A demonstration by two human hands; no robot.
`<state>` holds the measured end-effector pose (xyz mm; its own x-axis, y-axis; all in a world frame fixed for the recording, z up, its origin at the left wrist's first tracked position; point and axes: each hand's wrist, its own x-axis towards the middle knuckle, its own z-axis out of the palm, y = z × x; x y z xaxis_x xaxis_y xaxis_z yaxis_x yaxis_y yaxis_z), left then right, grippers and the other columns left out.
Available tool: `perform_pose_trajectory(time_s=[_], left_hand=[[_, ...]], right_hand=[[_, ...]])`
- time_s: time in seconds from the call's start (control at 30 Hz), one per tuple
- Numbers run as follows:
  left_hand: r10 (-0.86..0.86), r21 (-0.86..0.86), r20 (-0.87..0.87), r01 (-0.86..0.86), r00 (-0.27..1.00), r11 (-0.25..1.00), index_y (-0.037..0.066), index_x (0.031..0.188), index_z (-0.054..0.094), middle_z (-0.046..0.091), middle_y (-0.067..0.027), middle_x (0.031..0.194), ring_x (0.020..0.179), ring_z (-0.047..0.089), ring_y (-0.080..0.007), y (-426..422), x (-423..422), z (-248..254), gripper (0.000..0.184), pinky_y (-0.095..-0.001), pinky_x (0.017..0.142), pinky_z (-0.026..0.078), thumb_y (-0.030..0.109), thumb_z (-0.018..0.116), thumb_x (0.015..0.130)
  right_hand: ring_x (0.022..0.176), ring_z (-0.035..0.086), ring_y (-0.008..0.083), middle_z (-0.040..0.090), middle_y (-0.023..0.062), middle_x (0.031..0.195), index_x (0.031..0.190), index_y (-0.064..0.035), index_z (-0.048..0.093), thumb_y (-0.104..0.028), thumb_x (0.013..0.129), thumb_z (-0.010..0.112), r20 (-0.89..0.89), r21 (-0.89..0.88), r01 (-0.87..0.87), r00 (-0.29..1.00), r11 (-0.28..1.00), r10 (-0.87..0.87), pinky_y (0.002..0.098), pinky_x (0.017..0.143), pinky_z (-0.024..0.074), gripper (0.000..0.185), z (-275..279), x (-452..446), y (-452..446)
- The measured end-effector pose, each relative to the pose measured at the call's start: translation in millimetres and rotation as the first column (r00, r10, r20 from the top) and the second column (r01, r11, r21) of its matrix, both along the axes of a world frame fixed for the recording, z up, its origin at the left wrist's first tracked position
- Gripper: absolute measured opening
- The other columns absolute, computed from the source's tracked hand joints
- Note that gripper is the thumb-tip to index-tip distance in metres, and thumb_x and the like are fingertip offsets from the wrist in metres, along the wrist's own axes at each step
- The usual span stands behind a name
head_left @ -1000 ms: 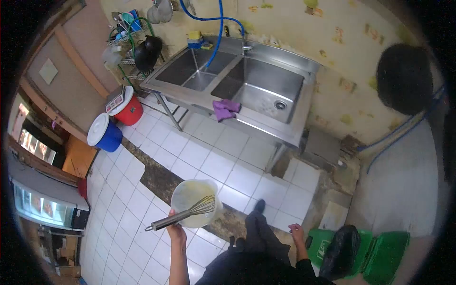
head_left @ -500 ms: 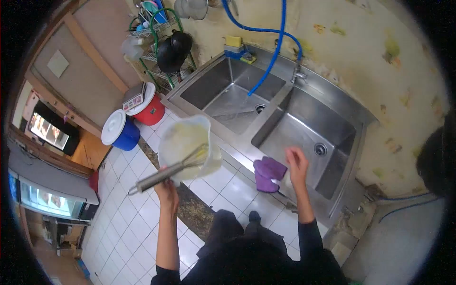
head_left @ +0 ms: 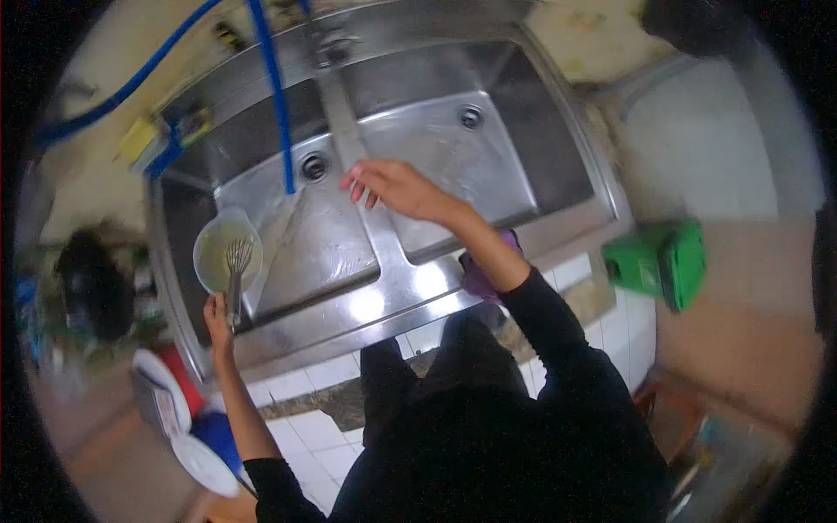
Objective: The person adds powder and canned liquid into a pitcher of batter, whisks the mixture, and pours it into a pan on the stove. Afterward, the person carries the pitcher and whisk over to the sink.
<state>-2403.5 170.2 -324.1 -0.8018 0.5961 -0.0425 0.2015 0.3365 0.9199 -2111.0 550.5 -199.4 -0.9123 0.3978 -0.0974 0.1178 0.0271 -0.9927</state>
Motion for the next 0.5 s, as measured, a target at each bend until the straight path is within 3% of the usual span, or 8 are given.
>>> perform_pose_trajectory(time_s=[0.07,0.1,0.17,0.27,0.3,0.37,0.43,0.5], left_hand=[[-0.029,-0.331,0.164,0.083,0.986,0.940,0.000,0.088,0.058,0.051,0.0022,0.072,0.064,0.048,-0.0092,17,-25,-7,0.034,-0.0257,0.058,0.039,0.034,0.053,0.094],[-0.126,-0.276,0.133,0.158,0.983,0.948,-0.001,0.085,0.059,0.056,-0.0016,0.073,0.065,0.050,-0.0123,19,-34,-29,0.036,-0.0293,0.060,0.041,0.034,0.053,0.093],[-0.233,-0.393,0.126,0.264,0.964,0.881,-0.001,0.082,0.060,0.060,-0.0066,0.074,0.066,0.054,-0.0171,18,-53,-77,0.037,-0.0337,0.063,0.043,0.034,0.053,0.093],[-0.365,-0.312,0.310,0.456,0.878,0.833,-0.002,0.082,0.060,0.062,-0.0093,0.074,0.069,0.056,-0.0202,16,-73,-180,0.035,-0.0366,0.066,0.044,0.031,0.052,0.092],[-0.421,-0.256,0.366,0.524,0.830,0.812,-0.001,0.082,0.060,0.062,-0.0086,0.073,0.069,0.056,-0.0196,18,-77,-194,0.034,-0.0362,0.066,0.045,0.030,0.052,0.092],[-0.487,-0.125,0.451,0.593,0.748,0.795,-0.002,0.084,0.060,0.062,-0.0081,0.073,0.069,0.056,-0.0190,35,-54,-175,0.030,-0.0361,0.066,0.045,0.026,0.052,0.092],[-0.575,-0.191,0.280,0.631,0.769,0.752,-0.002,0.085,0.060,0.061,-0.0086,0.073,0.068,0.055,-0.0195,48,-43,-175,0.024,-0.0356,0.067,0.046,0.020,0.051,0.090],[-0.526,-0.192,0.347,0.608,0.777,0.771,-0.003,0.087,0.061,0.062,-0.0102,0.074,0.071,0.056,-0.0206,56,-39,-184,0.027,-0.0374,0.069,0.046,0.022,0.050,0.090]], right_hand=[[0.081,0.059,0.0134,0.063,0.0053,0.090,0.107,-0.0031,0.063,-0.034,0.101,0.041,0.005,0.079,0.118,0.993,0.990,-0.118,0.0284,0.073,0.0493,0.038,33,12,16],[0.080,0.058,0.0132,0.063,0.0053,0.089,0.108,-0.0033,0.063,-0.035,0.101,0.040,0.007,0.142,0.205,0.978,0.968,-0.208,0.0275,0.073,0.0483,0.039,56,22,22],[0.080,0.057,0.0129,0.062,0.0053,0.089,0.108,-0.0035,0.063,-0.036,0.101,0.040,0.009,0.211,0.306,0.949,0.928,-0.315,0.0267,0.073,0.0472,0.040,73,41,19],[0.080,0.056,0.0125,0.062,0.0049,0.089,0.108,-0.0038,0.063,-0.034,0.100,0.044,0.045,0.197,0.369,0.922,0.908,-0.384,0.0257,0.075,0.0460,0.036,76,58,11],[0.081,0.056,0.0125,0.062,0.0047,0.089,0.108,-0.0037,0.062,-0.029,0.098,0.046,0.130,0.187,0.324,0.927,0.927,-0.351,0.0262,0.074,0.0465,0.032,69,60,0],[0.081,0.056,0.0129,0.062,0.0050,0.090,0.108,-0.0033,0.062,-0.020,0.094,0.049,0.240,0.098,0.224,0.940,0.970,-0.241,0.0275,0.074,0.0479,0.025,29,61,-15],[0.082,0.058,0.0138,0.063,0.0064,0.092,0.107,-0.0024,0.061,-0.010,0.088,0.049,0.365,0.000,0.105,0.926,0.994,-0.098,0.0291,0.074,0.0500,0.023,3,43,-34],[0.087,0.062,0.0150,0.065,0.0049,0.095,0.109,-0.0053,0.060,-0.010,0.086,0.055,0.395,-0.062,0.035,0.918,0.997,-0.008,0.0280,0.077,0.0503,0.024,-40,17,-53]])
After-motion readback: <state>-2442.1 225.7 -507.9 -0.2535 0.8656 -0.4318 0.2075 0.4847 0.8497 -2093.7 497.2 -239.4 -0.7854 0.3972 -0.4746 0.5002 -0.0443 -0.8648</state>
